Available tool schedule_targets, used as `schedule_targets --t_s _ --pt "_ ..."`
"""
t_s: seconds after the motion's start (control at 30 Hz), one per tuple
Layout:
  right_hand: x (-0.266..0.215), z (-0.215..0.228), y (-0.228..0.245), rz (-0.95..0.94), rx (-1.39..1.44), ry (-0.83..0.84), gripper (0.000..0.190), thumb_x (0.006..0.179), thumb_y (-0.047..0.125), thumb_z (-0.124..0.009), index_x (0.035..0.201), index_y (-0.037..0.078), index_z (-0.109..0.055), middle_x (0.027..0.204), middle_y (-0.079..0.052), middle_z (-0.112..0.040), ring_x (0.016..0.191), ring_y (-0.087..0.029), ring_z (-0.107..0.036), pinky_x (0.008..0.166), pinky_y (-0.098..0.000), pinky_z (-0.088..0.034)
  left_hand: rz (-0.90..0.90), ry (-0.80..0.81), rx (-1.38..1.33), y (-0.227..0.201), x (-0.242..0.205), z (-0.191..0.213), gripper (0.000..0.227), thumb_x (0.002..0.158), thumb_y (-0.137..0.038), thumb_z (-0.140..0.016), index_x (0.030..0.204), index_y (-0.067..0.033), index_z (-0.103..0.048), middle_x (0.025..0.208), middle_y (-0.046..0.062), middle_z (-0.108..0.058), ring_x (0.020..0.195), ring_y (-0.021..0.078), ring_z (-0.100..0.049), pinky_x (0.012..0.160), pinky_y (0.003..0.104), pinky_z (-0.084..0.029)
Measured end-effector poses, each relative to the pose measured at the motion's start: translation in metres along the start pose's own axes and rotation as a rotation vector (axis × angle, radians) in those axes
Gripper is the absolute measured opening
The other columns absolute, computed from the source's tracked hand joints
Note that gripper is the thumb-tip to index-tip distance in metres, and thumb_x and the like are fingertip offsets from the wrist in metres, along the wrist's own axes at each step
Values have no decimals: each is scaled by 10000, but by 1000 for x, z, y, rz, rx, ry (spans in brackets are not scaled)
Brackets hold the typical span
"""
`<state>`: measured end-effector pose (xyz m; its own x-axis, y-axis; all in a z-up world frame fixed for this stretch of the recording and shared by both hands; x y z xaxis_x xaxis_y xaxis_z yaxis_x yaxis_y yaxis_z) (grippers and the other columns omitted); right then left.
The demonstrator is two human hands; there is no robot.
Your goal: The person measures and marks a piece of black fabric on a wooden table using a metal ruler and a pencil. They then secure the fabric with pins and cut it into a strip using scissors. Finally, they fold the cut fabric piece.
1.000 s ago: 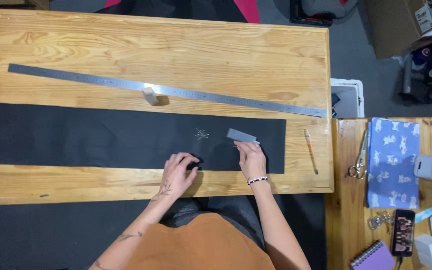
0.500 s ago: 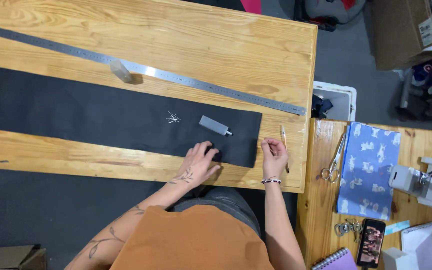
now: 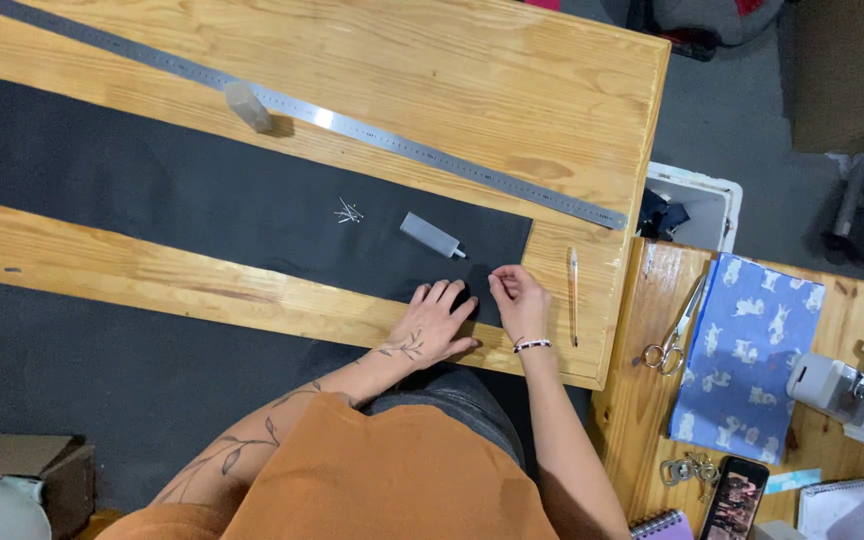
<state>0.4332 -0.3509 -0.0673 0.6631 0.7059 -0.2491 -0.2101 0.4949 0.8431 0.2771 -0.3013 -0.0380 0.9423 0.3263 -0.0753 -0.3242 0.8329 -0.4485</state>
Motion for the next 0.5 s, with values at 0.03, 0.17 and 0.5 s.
schedule_targets --t_s 0.03,0.17,0.5 --pt "0 -1 -12 -1 -2 3 82 918 143 -782 993 130 -752 915 -80 -778 802 -158 -765 724 -259 -620 3 0 -3 -2 -4 -1 634 872 -520 -711 1350 -121 -590 1377 177 -486 1313 352 -461 1040 488 -393" --pt "15 -1 -33 33 -131 47 72 883 134 -783 947 156 -760 884 -67 -773 824 -186 -770 730 -288 -628 29 -24 16 0 0 2 634 869 -506 -717 1351 -118 -578 1411 190 -446 1318 347 -437 1042 484 -374" --pt "23 -11 -39 196 -374 145 110 815 93 -794 896 159 -762 828 -72 -694 804 -214 -743 708 -295 -626 53 -54 -6 8 0 -8 718 881 -451 -686 1432 -24 -515 1414 176 -475 1306 300 -451 1034 444 -377"
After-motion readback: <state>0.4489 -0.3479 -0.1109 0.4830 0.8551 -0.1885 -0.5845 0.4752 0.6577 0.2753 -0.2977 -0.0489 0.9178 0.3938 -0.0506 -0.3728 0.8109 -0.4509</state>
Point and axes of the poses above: each hand's wrist, its own x-axis towards the middle knuckle, its own z-axis out of the back of the hand, y = z × x, the point moved 8 cm from there along x, towards the middle knuckle
